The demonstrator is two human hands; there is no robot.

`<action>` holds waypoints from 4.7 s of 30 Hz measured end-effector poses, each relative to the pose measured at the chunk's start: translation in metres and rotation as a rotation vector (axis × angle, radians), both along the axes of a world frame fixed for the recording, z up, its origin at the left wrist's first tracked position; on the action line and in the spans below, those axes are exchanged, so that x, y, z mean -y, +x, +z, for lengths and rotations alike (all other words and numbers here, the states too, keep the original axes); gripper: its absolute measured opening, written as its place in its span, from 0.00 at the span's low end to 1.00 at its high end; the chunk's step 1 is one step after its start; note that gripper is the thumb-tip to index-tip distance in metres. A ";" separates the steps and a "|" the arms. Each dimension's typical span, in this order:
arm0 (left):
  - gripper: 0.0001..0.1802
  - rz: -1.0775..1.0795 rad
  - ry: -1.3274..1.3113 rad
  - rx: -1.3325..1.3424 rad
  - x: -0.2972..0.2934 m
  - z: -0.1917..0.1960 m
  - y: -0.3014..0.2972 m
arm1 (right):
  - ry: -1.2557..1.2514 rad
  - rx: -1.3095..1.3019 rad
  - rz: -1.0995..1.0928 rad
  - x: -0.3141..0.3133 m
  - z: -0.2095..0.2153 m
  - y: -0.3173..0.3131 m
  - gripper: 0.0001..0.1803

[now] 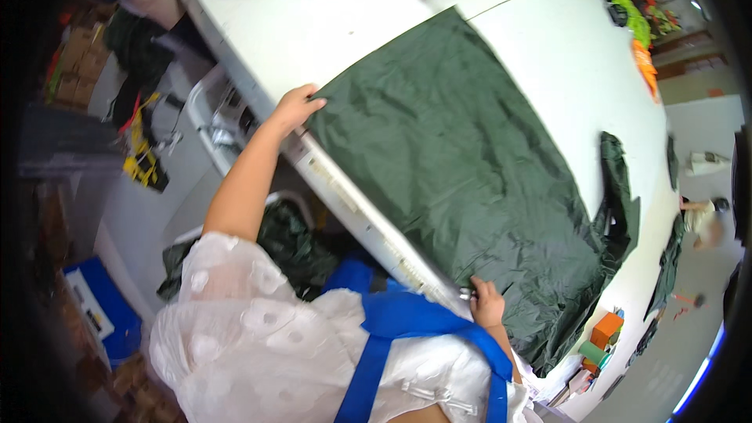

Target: The person trims excess threads and fabric from a green jacket using small scissors. They repeatedly unfold, cut, and refold the jacket on a white table, handling the garment one at a time.

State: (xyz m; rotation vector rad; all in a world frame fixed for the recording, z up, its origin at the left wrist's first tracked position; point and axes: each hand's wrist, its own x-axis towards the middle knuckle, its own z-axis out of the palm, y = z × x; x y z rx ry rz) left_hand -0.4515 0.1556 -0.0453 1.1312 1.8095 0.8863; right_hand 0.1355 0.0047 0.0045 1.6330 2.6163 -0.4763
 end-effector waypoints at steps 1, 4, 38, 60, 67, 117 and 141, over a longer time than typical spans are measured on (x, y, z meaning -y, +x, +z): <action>0.11 0.003 0.043 0.081 -0.005 0.011 0.000 | -0.013 0.004 0.023 -0.002 0.005 0.002 0.26; 0.09 -0.058 -0.116 0.126 -0.004 0.034 -0.013 | -0.075 -0.040 0.034 0.004 0.024 -0.002 0.24; 0.35 -0.941 0.162 -0.458 -0.054 0.081 0.483 | 0.235 -0.084 -1.197 -0.269 0.068 0.398 0.26; 0.36 -0.185 0.405 0.305 -0.134 0.150 0.561 | 0.160 -0.283 -0.856 -0.027 0.035 0.429 0.22; 0.14 -0.571 -0.073 -0.755 -0.064 0.120 0.465 | 0.242 -0.271 -0.869 -0.028 0.033 0.399 0.15; 0.06 -0.548 0.224 0.339 -0.012 0.056 0.739 | 0.227 -0.264 -0.583 -0.124 0.079 0.299 0.13; 0.06 -0.624 0.260 0.232 -0.018 0.061 0.740 | 0.532 -0.243 -0.499 -0.113 0.082 0.305 0.12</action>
